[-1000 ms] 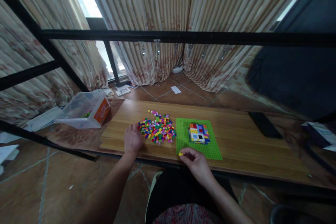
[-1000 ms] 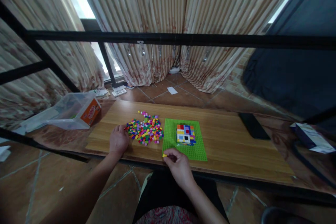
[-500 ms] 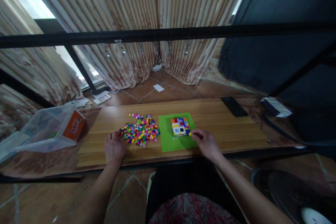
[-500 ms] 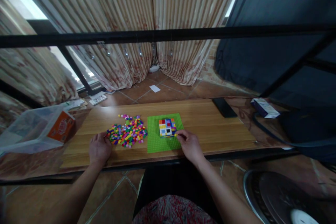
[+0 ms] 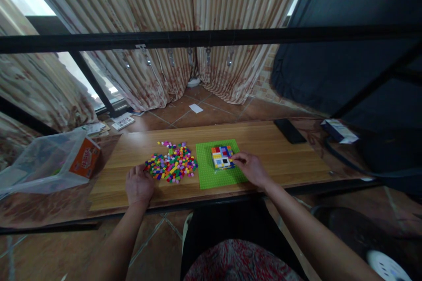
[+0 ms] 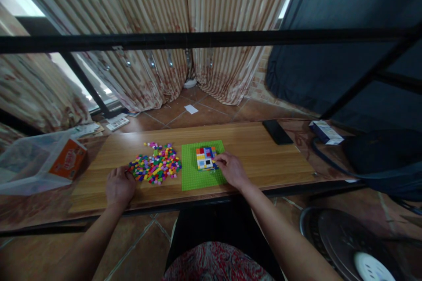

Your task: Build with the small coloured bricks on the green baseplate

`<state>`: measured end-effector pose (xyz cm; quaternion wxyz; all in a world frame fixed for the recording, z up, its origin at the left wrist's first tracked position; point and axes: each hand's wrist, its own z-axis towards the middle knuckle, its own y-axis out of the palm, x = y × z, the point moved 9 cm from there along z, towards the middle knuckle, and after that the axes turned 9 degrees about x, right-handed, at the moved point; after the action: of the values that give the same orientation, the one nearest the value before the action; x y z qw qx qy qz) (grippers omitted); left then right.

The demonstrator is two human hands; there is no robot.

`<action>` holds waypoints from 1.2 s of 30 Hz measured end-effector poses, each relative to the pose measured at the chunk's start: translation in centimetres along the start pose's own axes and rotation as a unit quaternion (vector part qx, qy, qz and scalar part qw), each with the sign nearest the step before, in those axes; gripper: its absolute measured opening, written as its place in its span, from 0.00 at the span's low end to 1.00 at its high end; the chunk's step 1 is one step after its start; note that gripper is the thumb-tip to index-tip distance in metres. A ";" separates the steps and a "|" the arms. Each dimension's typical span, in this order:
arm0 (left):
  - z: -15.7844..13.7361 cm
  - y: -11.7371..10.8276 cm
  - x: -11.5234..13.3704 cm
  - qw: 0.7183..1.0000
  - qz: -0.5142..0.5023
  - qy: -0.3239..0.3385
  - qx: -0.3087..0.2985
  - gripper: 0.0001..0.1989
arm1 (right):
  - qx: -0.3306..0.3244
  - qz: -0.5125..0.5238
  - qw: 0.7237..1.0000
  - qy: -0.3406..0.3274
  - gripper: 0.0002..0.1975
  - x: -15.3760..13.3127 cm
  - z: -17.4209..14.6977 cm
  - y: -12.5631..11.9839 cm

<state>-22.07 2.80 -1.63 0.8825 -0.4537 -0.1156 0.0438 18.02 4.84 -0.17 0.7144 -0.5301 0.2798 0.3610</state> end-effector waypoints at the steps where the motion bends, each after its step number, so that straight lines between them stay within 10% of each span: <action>1: 0.0 0.0 0.0 1.000 -0.001 -0.001 0.000 0.15 | -0.004 0.012 1.000 0.009 0.08 0.1 0.0 0.1; 19: 0.0 0.0 -0.3 0.999 -0.030 -0.020 0.004 0.13 | -0.102 -0.015 0.995 0.002 0.09 -0.3 1.1 0.4; 31: 0.0 -0.1 -0.1 1.000 -0.020 -0.013 0.000 0.13 | -0.083 0.125 0.971 0.185 0.08 2.3 1.8 1.1; 36: -0.1 0.0 -0.2 1.000 -0.023 -0.017 0.001 0.13 | 0.024 0.179 0.955 0.235 0.15 3.8 0.9 -0.1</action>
<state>-22.25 2.70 -1.71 0.8814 -0.4497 -0.1413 0.0316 20.32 6.54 -2.80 0.5648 -0.5236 0.5389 0.3413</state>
